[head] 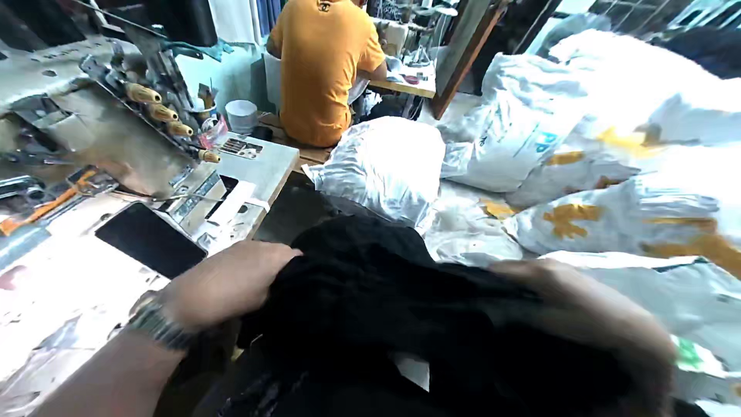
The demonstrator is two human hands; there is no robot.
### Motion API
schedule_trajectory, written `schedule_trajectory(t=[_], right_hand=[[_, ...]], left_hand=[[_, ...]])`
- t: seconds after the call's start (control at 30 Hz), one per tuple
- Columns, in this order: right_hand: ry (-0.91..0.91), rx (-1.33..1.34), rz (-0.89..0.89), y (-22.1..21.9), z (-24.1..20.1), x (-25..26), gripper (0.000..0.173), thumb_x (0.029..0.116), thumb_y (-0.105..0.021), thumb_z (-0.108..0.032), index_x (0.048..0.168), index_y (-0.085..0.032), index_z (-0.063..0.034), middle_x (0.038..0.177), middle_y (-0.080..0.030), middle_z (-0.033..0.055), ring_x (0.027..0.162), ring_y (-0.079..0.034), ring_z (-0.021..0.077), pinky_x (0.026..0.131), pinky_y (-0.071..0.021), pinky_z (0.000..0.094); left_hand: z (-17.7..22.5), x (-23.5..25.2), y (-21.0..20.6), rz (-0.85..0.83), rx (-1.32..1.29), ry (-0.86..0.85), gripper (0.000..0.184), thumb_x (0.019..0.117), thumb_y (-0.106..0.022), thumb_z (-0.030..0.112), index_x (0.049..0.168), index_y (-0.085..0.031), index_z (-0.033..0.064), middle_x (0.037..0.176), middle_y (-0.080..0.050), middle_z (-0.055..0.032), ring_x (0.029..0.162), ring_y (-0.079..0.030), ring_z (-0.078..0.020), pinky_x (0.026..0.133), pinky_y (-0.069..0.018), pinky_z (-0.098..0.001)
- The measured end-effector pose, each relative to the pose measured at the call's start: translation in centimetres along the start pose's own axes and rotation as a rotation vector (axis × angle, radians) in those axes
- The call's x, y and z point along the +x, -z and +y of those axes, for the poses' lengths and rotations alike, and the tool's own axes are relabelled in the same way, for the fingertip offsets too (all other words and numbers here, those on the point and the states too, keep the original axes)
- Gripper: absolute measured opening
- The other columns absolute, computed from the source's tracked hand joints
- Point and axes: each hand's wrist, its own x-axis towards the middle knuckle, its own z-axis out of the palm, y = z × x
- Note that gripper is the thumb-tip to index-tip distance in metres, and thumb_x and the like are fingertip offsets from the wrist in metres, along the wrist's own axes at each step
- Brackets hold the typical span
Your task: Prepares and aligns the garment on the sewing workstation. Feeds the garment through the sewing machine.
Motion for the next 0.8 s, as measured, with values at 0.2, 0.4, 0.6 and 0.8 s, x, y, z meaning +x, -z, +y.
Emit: schedule_trajectory(t=[0.2, 0.4, 0.6, 0.8], right_hand=[[-0.697, -0.228, 0.055, -2.0, 6.7, 7.0, 0.022, 0.0951, -0.073, -0.026, 0.116, -0.076, -0.0202, 0.101, -0.074, 0.0206, 0.097, -0.069, 0.0466, 0.081, -0.0491, 0.0748], [-0.684, -0.04, -0.663, -17.1, 13.1, 6.4, 0.048, 0.0883, -0.078, -0.031, 0.13, -0.068, -0.0087, 0.126, -0.067, 0.0248, 0.12, -0.061, 0.0469, 0.099, -0.045, 0.0728], [-0.898, 0.042, -0.499, -17.5, 16.6, 5.5, 0.055, 0.09, -0.076, -0.045, 0.131, -0.068, -0.0089, 0.127, -0.067, 0.024, 0.121, -0.062, 0.044, 0.102, -0.0454, 0.0691], [-1.271, 0.213, -0.258, -21.6, 19.8, 1.8, 0.094, 0.089, -0.064, -0.07, 0.152, -0.045, -0.0029, 0.138, -0.058, 0.0307, 0.131, -0.055, 0.0469, 0.109, -0.0409, 0.0661]], left_hand=[[-5.0, 9.0, -7.8, 0.308, 0.046, 0.209, 0.082, 0.0879, -0.08, 0.031, 0.157, -0.04, 0.0168, 0.157, -0.044, -0.0186, 0.14, -0.048, -0.0411, 0.108, -0.0428, -0.0659], [-8.4, 8.8, -21.1, -0.396, -0.25, 0.266, 0.084, 0.091, -0.077, 0.038, 0.162, -0.034, 0.0211, 0.169, -0.024, -0.0152, 0.155, -0.023, -0.0393, 0.12, -0.028, -0.0637], [-10.0, 7.8, -20.7, -0.392, -0.253, 0.508, 0.111, 0.0801, -0.085, 0.05, 0.165, -0.02, 0.0191, 0.17, -0.014, -0.0224, 0.145, -0.04, -0.0454, 0.111, -0.0438, -0.0604], [-9.7, 7.2, -21.4, -0.382, -0.411, 0.682, 0.125, 0.0771, -0.089, 0.038, 0.165, -0.003, 0.0192, 0.134, -0.06, -0.0291, 0.122, -0.062, -0.0446, 0.105, -0.0477, -0.0614]])
